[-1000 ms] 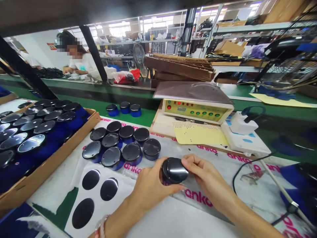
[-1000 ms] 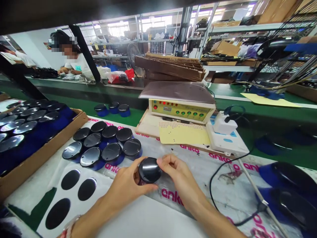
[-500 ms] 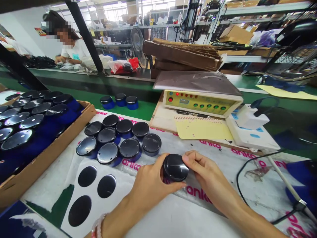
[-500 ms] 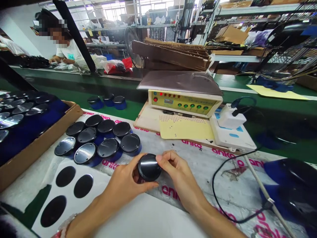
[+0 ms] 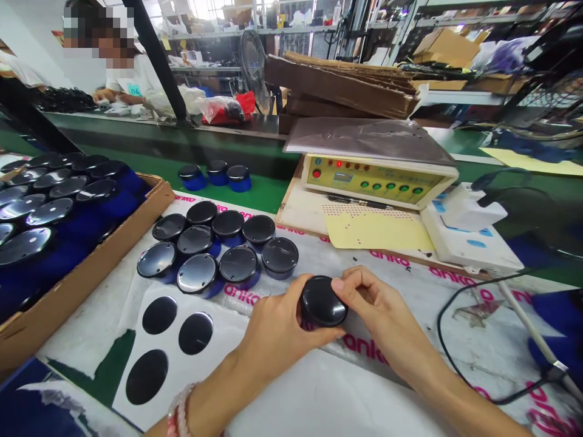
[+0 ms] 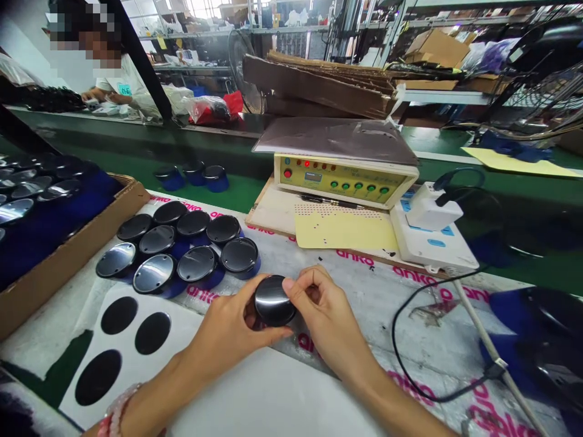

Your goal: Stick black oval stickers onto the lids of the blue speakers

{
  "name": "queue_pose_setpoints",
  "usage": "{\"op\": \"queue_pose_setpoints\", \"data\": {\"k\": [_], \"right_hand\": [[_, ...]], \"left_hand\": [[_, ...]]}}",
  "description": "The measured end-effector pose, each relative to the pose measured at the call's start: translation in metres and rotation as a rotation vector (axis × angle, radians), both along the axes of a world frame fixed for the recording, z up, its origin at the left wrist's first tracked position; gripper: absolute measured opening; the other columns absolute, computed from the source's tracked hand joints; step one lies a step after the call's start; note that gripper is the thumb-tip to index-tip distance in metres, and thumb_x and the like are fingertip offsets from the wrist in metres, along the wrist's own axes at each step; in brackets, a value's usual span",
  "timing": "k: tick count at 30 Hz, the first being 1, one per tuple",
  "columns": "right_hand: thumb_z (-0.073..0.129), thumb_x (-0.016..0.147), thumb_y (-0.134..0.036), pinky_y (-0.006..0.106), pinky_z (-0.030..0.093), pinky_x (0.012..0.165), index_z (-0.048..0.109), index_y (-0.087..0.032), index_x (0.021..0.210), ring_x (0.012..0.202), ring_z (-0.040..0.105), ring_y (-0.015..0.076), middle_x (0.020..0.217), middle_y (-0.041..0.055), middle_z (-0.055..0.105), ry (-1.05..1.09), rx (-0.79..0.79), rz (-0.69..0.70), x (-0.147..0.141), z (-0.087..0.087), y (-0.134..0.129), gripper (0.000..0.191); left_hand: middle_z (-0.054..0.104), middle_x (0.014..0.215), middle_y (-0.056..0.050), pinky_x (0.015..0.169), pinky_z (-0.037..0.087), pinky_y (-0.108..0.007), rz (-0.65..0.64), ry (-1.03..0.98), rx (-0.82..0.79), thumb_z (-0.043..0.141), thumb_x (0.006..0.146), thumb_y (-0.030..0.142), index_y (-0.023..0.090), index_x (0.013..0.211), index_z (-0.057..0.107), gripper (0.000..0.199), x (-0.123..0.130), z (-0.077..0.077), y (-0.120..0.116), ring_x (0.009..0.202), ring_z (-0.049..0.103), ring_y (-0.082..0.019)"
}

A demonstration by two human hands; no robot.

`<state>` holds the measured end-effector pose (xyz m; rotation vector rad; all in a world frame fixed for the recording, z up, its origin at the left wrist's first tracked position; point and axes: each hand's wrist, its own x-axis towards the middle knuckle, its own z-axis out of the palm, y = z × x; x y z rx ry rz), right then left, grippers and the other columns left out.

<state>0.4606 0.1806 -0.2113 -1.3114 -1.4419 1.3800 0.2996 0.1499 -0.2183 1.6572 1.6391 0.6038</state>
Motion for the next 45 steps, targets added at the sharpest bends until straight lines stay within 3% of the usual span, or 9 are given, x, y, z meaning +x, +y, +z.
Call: {"op": "queue_pose_setpoints", "data": {"k": [18, 23, 26, 30, 32, 34, 36, 40, 45], "right_hand": [[0.055, 0.087, -0.045, 0.030, 0.040, 0.066, 0.045, -0.021, 0.066, 0.072, 0.048, 0.0162, 0.075, 0.0002, 0.047, -0.200, 0.262, -0.033, 0.002, -0.009, 0.003, 0.033], [0.063, 0.075, -0.060, 0.021, 0.026, 0.039, 0.041, -0.022, 0.078, 0.041, 0.036, 0.0080, 0.055, -0.0085, 0.040, -0.138, -0.189, 0.119, 0.009, 0.001, 0.013, 0.043], [0.067, 0.071, -0.060, 0.024, 0.039, 0.037, 0.042, -0.025, 0.107, 0.040, 0.049, 0.0109, 0.068, -0.0057, 0.054, 0.031, -0.271, 0.173, 0.006, 0.006, 0.017, 0.057], [0.054, 0.080, -0.060, 0.035, 0.051, 0.052, 0.046, -0.018, 0.116, 0.050, 0.061, 0.0207, 0.063, 0.0018, 0.061, -0.151, -0.068, 0.231, 0.007, 0.014, 0.026, 0.056], [0.048, 0.084, -0.056, 0.037, 0.050, 0.054, 0.050, -0.019, 0.115, 0.055, 0.061, 0.0219, 0.077, 0.0079, 0.065, -0.434, 0.206, 0.184, 0.007, 0.021, 0.029, 0.048], [0.047, 0.088, -0.047, 0.038, 0.049, 0.058, 0.054, -0.020, 0.111, 0.068, 0.062, 0.0231, 0.101, 0.0122, 0.063, -0.635, 0.591, 0.172, -0.003, 0.031, 0.026, 0.036], [0.044, 0.092, -0.032, 0.036, 0.050, 0.068, 0.054, -0.019, 0.110, 0.084, 0.061, 0.0232, 0.110, 0.0113, 0.060, -0.626, 0.848, 0.369, -0.030, 0.039, 0.015, 0.025], [0.049, 0.088, -0.012, 0.031, 0.050, 0.080, 0.055, -0.014, 0.111, 0.095, 0.059, 0.0196, 0.106, 0.0093, 0.061, -0.541, 0.825, 1.036, -0.113, 0.033, -0.011, 0.023], [0.072, 0.069, -0.007, 0.026, 0.048, 0.061, 0.060, -0.018, 0.102, 0.078, 0.063, 0.0177, 0.107, 0.0050, 0.061, -0.592, 0.843, 1.099, -0.176, 0.019, -0.012, 0.037]], "left_hand": [[0.060, 0.063, 0.005, 0.048, 0.032, -0.021, -0.020, 0.017, 0.027, 0.072, 0.067, 0.051, 0.030, 0.113, 0.054, 0.053, -0.001, -0.001, -0.001, 0.053, 0.053, -0.015], [0.062, 0.065, 0.003, 0.051, 0.038, -0.023, -0.022, 0.020, 0.027, 0.073, 0.066, 0.051, 0.028, 0.117, 0.055, 0.058, 0.001, 0.006, -0.001, 0.058, 0.058, -0.018], [0.067, 0.080, 0.001, 0.060, 0.047, -0.027, -0.053, -0.022, 0.012, 0.072, 0.068, 0.052, 0.028, 0.133, 0.043, 0.075, -0.008, 0.019, -0.014, 0.070, 0.063, -0.020], [0.065, 0.109, -0.004, 0.091, 0.048, -0.036, 0.167, 0.018, 0.099, 0.060, 0.081, 0.046, 0.028, 0.130, 0.049, 0.054, -0.056, 0.027, -0.057, 0.102, 0.061, -0.023], [0.061, 0.121, -0.006, 0.099, 0.044, -0.043, 0.358, 0.104, 0.117, 0.058, 0.082, 0.044, 0.027, 0.124, 0.054, 0.046, -0.087, 0.019, -0.081, 0.115, 0.056, -0.027], [0.049, 0.138, -0.007, 0.105, 0.037, -0.052, 0.482, 0.189, 0.082, 0.065, 0.075, 0.044, 0.028, 0.134, 0.044, 0.065, -0.113, 0.003, -0.101, 0.130, 0.041, -0.033], [0.032, 0.150, -0.006, 0.110, 0.028, -0.057, 0.498, 0.245, 0.052, 0.071, 0.069, 0.043, 0.029, 0.144, 0.024, 0.090, -0.128, -0.015, -0.113, 0.140, 0.020, -0.036], [0.026, 0.153, -0.006, 0.113, 0.020, -0.057, 0.404, 0.288, 0.107, 0.073, 0.068, 0.041, 0.031, 0.147, -0.007, 0.113, -0.132, -0.036, -0.116, 0.143, 0.010, -0.033], [0.030, 0.151, -0.013, 0.113, 0.025, -0.053, 0.432, 0.256, 0.128, 0.080, 0.061, 0.037, 0.026, 0.145, -0.018, 0.128, -0.131, -0.036, -0.111, 0.141, 0.021, -0.030]]}}
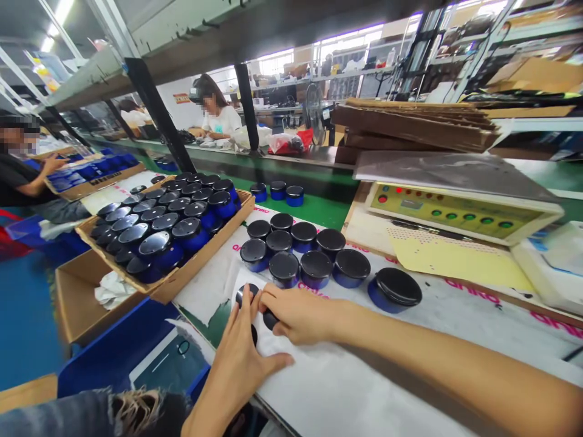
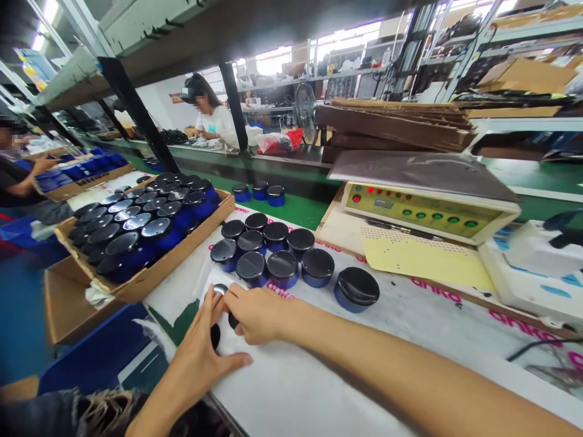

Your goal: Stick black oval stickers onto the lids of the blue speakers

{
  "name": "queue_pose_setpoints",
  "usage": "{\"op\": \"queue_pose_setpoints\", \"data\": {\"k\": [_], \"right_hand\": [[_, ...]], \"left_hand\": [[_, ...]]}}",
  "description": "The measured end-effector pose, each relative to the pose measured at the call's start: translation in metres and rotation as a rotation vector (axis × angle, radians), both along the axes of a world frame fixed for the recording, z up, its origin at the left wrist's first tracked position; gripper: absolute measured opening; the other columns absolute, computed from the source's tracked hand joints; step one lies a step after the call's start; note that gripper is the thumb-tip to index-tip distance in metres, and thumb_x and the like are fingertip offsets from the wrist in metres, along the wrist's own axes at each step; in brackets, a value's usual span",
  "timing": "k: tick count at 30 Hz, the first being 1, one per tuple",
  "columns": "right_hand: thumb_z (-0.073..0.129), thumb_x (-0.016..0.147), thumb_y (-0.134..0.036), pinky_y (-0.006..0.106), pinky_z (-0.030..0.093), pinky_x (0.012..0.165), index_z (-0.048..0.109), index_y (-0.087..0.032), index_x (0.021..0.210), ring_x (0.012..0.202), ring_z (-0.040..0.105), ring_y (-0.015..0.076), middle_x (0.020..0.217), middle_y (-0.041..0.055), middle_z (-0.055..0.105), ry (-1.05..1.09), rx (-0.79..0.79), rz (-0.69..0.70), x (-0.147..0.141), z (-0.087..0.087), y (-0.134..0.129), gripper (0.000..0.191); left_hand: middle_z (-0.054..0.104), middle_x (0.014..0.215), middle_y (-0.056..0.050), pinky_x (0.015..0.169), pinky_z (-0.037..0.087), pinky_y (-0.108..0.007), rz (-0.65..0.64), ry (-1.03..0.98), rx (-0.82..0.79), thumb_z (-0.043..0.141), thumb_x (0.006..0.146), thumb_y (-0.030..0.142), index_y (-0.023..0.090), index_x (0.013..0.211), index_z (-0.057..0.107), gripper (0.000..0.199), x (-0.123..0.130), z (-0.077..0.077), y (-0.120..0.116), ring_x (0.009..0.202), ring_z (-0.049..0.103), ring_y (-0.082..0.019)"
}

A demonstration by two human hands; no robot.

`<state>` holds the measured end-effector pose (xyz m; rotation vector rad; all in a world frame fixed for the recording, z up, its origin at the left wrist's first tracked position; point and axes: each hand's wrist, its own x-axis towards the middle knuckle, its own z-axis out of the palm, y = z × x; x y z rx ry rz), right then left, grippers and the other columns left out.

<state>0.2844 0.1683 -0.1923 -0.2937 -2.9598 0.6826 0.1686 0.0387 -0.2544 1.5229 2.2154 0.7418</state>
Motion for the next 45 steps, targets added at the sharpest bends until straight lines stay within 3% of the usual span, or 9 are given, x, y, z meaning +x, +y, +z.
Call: {"op": "queue_pose_setpoints", "data": {"k": [4, 10, 12, 16, 19, 23, 27, 32, 45], "right_hand": [[0.072, 0.065, 0.000, 0.024, 0.042, 0.056, 0.063, -0.023, 0.098, 0.074, 0.063, 0.0158, 0.102, 0.0018, 0.063, 0.039, 0.041, 0.018, -0.003, 0.011, 0.002, 0.042], [0.065, 0.075, -0.006, 0.025, 0.038, 0.059, 0.061, -0.022, 0.079, 0.080, 0.059, 0.0158, 0.090, 0.0000, 0.066, 0.131, 0.081, 0.072, 0.036, 0.037, 0.006, 0.017], [0.061, 0.084, -0.017, 0.024, 0.038, 0.058, 0.059, -0.020, 0.077, 0.072, 0.056, 0.0145, 0.080, 0.0009, 0.064, 0.184, 0.016, -0.086, 0.063, 0.046, 0.022, 0.007], [0.064, 0.080, -0.048, 0.024, 0.037, 0.056, 0.059, -0.019, 0.072, 0.061, 0.051, 0.0131, 0.067, -0.0010, 0.059, 0.350, -0.416, -0.709, 0.112, 0.050, 0.072, 0.031], [0.071, 0.068, -0.058, 0.025, 0.036, 0.061, 0.061, -0.018, 0.068, 0.065, 0.050, 0.0138, 0.067, -0.0009, 0.059, 0.359, -0.620, -0.877, 0.127, 0.039, 0.098, 0.041], [0.069, 0.068, -0.060, 0.027, 0.038, 0.067, 0.063, -0.017, 0.071, 0.072, 0.053, 0.0154, 0.075, 0.0014, 0.063, 0.301, -0.767, -0.860, 0.125, 0.022, 0.106, 0.044], [0.067, 0.068, -0.055, 0.028, 0.037, 0.064, 0.060, -0.016, 0.072, 0.070, 0.053, 0.0163, 0.073, 0.0025, 0.062, 0.258, -0.876, -0.877, 0.123, 0.014, 0.102, 0.040], [0.068, 0.067, -0.051, 0.028, 0.035, 0.061, 0.056, -0.017, 0.069, 0.064, 0.050, 0.0151, 0.068, 0.0003, 0.058, 0.242, -0.915, -0.918, 0.122, 0.010, 0.103, 0.036], [0.057, 0.074, -0.051, 0.026, 0.030, 0.053, 0.051, -0.020, 0.070, 0.057, 0.043, 0.0135, 0.062, -0.0019, 0.052, 0.171, -0.641, -0.943, 0.118, 0.006, 0.099, 0.032]], "left_hand": [[0.045, 0.141, -0.014, 0.113, 0.026, -0.053, 0.011, -0.007, -0.007, 0.080, 0.062, 0.036, 0.022, 0.145, -0.019, 0.130, -0.002, -0.002, 0.002, 0.139, 0.025, -0.030], [0.035, 0.147, -0.016, 0.107, 0.034, -0.058, -0.033, 0.153, 0.058, 0.082, 0.058, 0.033, 0.026, 0.146, -0.009, 0.127, -0.006, -0.004, 0.002, 0.133, 0.037, -0.036], [0.045, 0.139, -0.015, 0.099, 0.044, -0.057, -0.055, 0.185, 0.133, 0.080, 0.062, 0.035, 0.027, 0.145, 0.005, 0.113, 0.000, 0.009, 0.011, 0.124, 0.048, -0.035], [0.056, 0.124, -0.011, 0.095, 0.047, -0.051, -0.187, 0.305, 0.451, 0.065, 0.080, 0.039, 0.023, 0.133, 0.035, 0.063, 0.034, 0.047, 0.059, 0.116, 0.053, -0.030], [0.062, 0.110, -0.010, 0.103, 0.038, -0.054, -0.340, 0.434, 0.522, 0.072, 0.074, 0.043, 0.014, 0.126, 0.043, 0.067, 0.063, 0.058, 0.105, 0.106, 0.056, -0.030], [0.066, 0.104, -0.010, 0.107, 0.032, -0.054, -0.343, 0.471, 0.568, 0.077, 0.065, 0.051, 0.010, 0.123, 0.046, 0.078, 0.080, 0.043, 0.138, 0.100, 0.057, -0.029], [0.068, 0.104, -0.009, 0.108, 0.031, -0.049, -0.285, 0.409, 0.621, 0.081, 0.064, 0.042, 0.011, 0.129, 0.038, 0.083, 0.079, 0.031, 0.139, 0.103, 0.057, -0.026], [0.069, 0.100, -0.007, 0.106, 0.035, -0.045, -0.269, 0.376, 0.618, 0.082, 0.062, 0.041, 0.012, 0.133, 0.031, 0.092, 0.080, 0.031, 0.139, 0.103, 0.057, -0.024], [0.070, 0.098, -0.007, 0.104, 0.037, -0.041, -0.261, 0.428, 0.623, 0.076, 0.070, 0.041, 0.011, 0.132, 0.035, 0.080, 0.080, 0.031, 0.140, 0.107, 0.056, -0.025]]}}
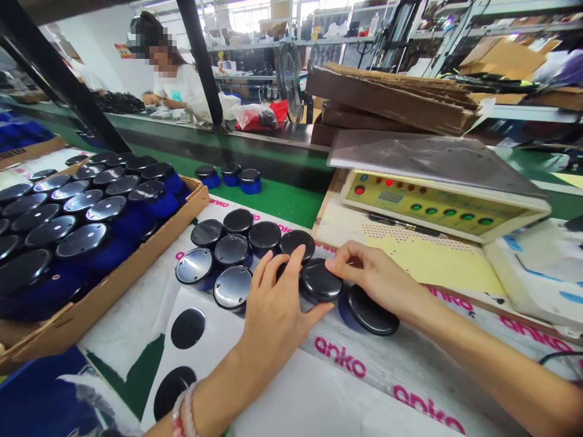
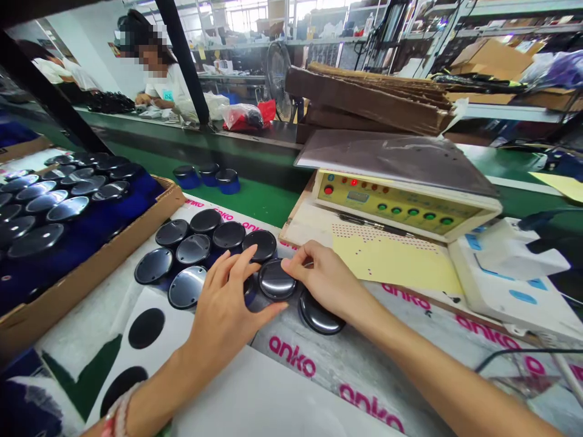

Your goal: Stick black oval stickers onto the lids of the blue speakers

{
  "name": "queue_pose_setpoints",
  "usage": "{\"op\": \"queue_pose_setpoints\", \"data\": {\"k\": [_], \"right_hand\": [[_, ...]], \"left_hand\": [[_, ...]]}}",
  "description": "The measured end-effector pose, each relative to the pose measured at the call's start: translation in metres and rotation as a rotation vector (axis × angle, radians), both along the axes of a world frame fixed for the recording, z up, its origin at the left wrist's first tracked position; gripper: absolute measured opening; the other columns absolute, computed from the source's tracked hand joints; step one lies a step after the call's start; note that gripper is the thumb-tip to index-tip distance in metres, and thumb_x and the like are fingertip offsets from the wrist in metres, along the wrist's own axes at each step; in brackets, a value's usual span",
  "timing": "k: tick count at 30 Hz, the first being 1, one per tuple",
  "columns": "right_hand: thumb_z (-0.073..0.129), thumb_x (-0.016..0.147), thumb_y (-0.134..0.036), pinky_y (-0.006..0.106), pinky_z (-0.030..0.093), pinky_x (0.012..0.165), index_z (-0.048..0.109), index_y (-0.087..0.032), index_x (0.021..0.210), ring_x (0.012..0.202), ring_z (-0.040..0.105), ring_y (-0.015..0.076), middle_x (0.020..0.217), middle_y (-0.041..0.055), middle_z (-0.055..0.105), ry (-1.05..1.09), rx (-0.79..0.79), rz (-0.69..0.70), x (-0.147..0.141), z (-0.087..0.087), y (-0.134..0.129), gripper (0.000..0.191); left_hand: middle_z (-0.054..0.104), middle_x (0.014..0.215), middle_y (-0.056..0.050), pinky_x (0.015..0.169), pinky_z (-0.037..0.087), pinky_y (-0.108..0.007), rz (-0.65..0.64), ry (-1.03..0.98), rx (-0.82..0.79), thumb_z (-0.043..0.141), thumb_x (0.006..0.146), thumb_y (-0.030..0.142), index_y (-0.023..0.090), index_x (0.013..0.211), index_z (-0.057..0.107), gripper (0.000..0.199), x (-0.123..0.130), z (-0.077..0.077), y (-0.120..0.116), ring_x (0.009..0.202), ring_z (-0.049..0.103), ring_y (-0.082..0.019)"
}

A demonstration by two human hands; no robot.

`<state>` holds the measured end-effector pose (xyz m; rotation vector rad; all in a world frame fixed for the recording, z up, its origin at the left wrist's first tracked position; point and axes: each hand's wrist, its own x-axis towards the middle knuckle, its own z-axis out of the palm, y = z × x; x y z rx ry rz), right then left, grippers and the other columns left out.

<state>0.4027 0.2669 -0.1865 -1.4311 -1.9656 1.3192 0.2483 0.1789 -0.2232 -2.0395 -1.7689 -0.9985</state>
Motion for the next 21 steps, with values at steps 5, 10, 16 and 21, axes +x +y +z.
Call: {"op": "queue_pose_setpoints", "data": {"k": [5, 10, 16, 21], "right_hand": [[0.054, 0.077, -0.047, 0.028, 0.036, 0.055, 0.049, -0.021, 0.068, 0.058, 0.048, 0.0155, 0.063, -0.0002, 0.056, -0.027, 0.119, -0.001, -0.002, 0.000, -0.004, 0.028], [0.052, 0.079, -0.045, 0.029, 0.039, 0.056, 0.047, -0.022, 0.065, 0.062, 0.052, 0.0172, 0.067, 0.0012, 0.057, -0.032, 0.217, 0.034, -0.004, -0.001, -0.006, 0.028], [0.050, 0.082, -0.040, 0.028, 0.038, 0.055, 0.045, -0.022, 0.066, 0.060, 0.051, 0.0164, 0.066, 0.0004, 0.056, -0.105, 0.262, 0.077, -0.005, 0.002, -0.005, 0.025], [0.050, 0.085, -0.025, 0.029, 0.038, 0.059, 0.044, -0.021, 0.068, 0.064, 0.051, 0.0167, 0.073, 0.0026, 0.055, -0.302, 0.446, 0.166, -0.008, 0.009, -0.009, 0.018]], "left_hand": [[0.070, 0.097, -0.007, 0.102, 0.038, -0.041, 0.010, 0.012, -0.001, 0.074, 0.072, 0.042, 0.012, 0.132, 0.036, 0.077, 0.001, 0.000, 0.000, 0.108, 0.055, -0.026], [0.070, 0.098, -0.007, 0.101, 0.038, -0.040, 0.009, 0.022, 0.010, 0.075, 0.071, 0.040, 0.012, 0.130, 0.038, 0.075, 0.001, 0.001, 0.000, 0.107, 0.054, -0.026], [0.069, 0.099, -0.007, 0.102, 0.036, -0.038, 0.003, 0.046, 0.010, 0.076, 0.071, 0.040, 0.011, 0.130, 0.040, 0.075, 0.001, 0.000, 0.000, 0.107, 0.052, -0.026], [0.067, 0.100, -0.008, 0.104, 0.034, -0.038, -0.009, 0.050, -0.030, 0.073, 0.073, 0.043, 0.008, 0.135, 0.036, 0.080, -0.002, 0.001, 0.000, 0.106, 0.052, -0.025]]}}
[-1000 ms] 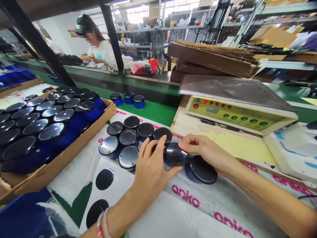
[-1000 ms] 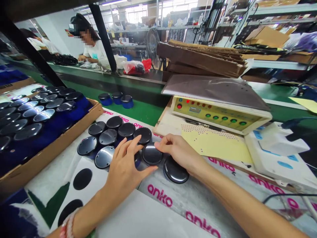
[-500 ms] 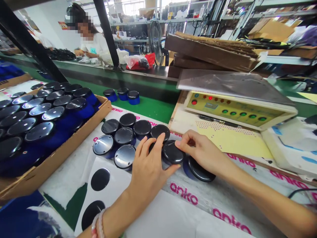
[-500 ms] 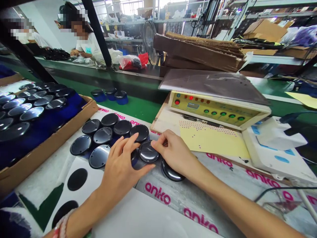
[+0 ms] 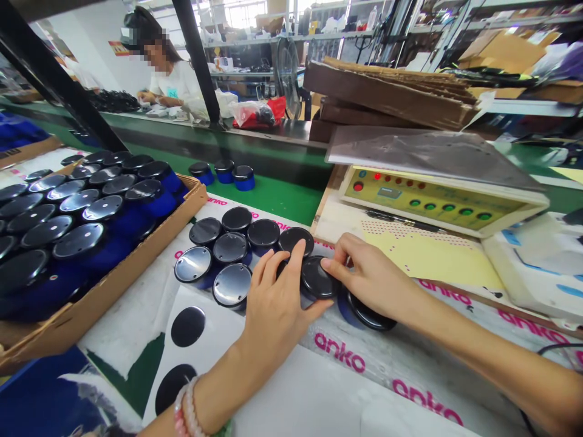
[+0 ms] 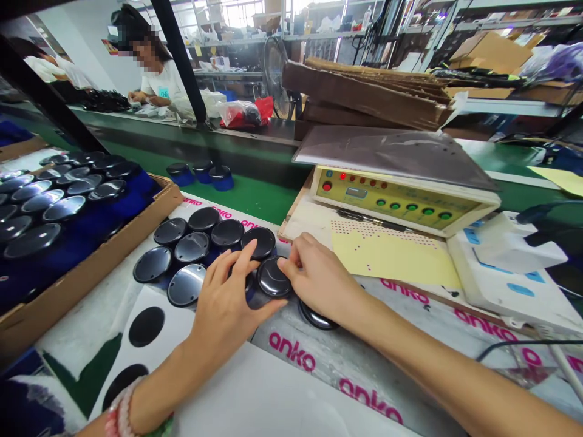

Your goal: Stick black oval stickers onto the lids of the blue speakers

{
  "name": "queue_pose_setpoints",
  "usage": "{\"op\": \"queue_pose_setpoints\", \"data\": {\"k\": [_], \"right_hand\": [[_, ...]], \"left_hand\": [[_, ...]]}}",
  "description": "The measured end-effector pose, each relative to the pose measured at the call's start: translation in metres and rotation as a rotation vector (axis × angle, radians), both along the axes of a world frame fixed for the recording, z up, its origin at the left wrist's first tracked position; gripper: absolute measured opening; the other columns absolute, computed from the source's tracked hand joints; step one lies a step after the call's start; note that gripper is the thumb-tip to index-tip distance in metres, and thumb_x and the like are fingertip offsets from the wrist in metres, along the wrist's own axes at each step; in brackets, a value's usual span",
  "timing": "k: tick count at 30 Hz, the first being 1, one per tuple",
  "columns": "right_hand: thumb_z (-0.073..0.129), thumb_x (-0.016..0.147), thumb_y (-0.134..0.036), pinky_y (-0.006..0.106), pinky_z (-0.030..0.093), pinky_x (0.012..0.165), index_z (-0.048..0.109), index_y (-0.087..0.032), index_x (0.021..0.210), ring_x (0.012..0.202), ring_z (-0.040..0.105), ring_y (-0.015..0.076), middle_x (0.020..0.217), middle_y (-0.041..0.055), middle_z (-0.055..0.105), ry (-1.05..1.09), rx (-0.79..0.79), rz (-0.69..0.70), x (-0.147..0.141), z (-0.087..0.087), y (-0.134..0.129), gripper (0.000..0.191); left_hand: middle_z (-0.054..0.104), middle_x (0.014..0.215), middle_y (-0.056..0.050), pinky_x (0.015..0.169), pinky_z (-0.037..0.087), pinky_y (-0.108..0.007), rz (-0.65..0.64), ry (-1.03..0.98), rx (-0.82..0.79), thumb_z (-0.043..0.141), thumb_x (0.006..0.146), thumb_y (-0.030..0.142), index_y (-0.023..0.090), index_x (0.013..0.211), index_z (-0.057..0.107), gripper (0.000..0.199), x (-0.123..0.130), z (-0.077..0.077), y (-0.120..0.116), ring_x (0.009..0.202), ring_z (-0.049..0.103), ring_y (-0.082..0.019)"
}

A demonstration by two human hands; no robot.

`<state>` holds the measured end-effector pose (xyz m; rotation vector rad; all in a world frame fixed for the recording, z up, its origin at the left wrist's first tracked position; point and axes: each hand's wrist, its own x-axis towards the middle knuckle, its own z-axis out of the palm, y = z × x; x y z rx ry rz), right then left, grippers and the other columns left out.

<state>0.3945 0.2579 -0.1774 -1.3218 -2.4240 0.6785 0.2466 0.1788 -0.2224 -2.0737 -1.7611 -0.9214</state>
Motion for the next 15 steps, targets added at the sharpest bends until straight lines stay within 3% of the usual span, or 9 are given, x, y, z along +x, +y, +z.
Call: {"op": "queue_pose_setpoints", "data": {"k": [3, 5, 8, 10, 13, 15], "right_hand": [[0.044, 0.088, -0.018, 0.033, 0.039, 0.067, 0.050, -0.019, 0.077, 0.077, 0.053, 0.0217, 0.086, 0.0088, 0.057, -0.200, 0.253, 0.150, -0.002, 0.000, 0.003, 0.012], [0.042, 0.090, -0.019, 0.035, 0.039, 0.071, 0.056, -0.017, 0.080, 0.081, 0.054, 0.0233, 0.087, 0.0104, 0.059, -0.309, 0.322, 0.267, 0.000, 0.001, 0.010, 0.017], [0.042, 0.090, -0.025, 0.034, 0.037, 0.064, 0.058, -0.019, 0.068, 0.068, 0.054, 0.0213, 0.069, 0.0072, 0.059, -0.347, 0.305, 0.354, 0.004, 0.012, 0.022, 0.028], [0.041, 0.091, -0.034, 0.034, 0.033, 0.059, 0.052, -0.021, 0.059, 0.060, 0.050, 0.0208, 0.059, 0.0059, 0.054, -0.264, 0.407, 0.311, 0.001, 0.027, 0.020, 0.036], [0.038, 0.092, -0.043, 0.032, 0.031, 0.052, 0.047, -0.023, 0.062, 0.055, 0.048, 0.0193, 0.059, 0.0043, 0.052, 0.009, 0.490, 0.282, -0.014, 0.046, -0.014, 0.038], [0.046, 0.090, -0.036, 0.031, 0.035, 0.051, 0.054, -0.023, 0.073, 0.057, 0.051, 0.0188, 0.068, 0.0038, 0.057, 0.099, 0.334, 0.464, -0.033, 0.046, -0.053, 0.022]], "left_hand": [[0.065, 0.095, -0.006, 0.104, 0.035, -0.043, -0.028, 0.075, -0.033, 0.065, 0.080, 0.042, 0.012, 0.130, 0.047, 0.061, 0.000, -0.001, 0.001, 0.105, 0.053, -0.026], [0.063, 0.092, -0.006, 0.104, 0.034, -0.047, -0.035, 0.139, -0.067, 0.061, 0.083, 0.042, 0.014, 0.126, 0.053, 0.053, 0.003, -0.001, 0.001, 0.104, 0.054, -0.028], [0.061, 0.100, -0.010, 0.105, 0.035, -0.049, -0.043, 0.161, -0.118, 0.062, 0.081, 0.047, 0.009, 0.129, 0.049, 0.062, 0.005, 0.011, -0.004, 0.108, 0.052, -0.029], [0.056, 0.118, -0.015, 0.107, 0.035, -0.048, -0.052, 0.099, -0.100, 0.059, 0.083, 0.048, 0.009, 0.134, 0.042, 0.067, -0.005, 0.024, -0.017, 0.118, 0.047, -0.029], [0.050, 0.127, -0.011, 0.104, 0.038, -0.040, 0.100, -0.141, 0.001, 0.050, 0.092, 0.035, 0.019, 0.130, 0.046, 0.042, -0.042, 0.042, -0.054, 0.120, 0.045, -0.022], [0.059, 0.110, -0.006, 0.094, 0.043, -0.035, 0.257, -0.321, -0.059, 0.047, 0.092, 0.026, 0.023, 0.113, 0.058, 0.023, -0.075, 0.041, -0.085, 0.105, 0.054, -0.019]]}}
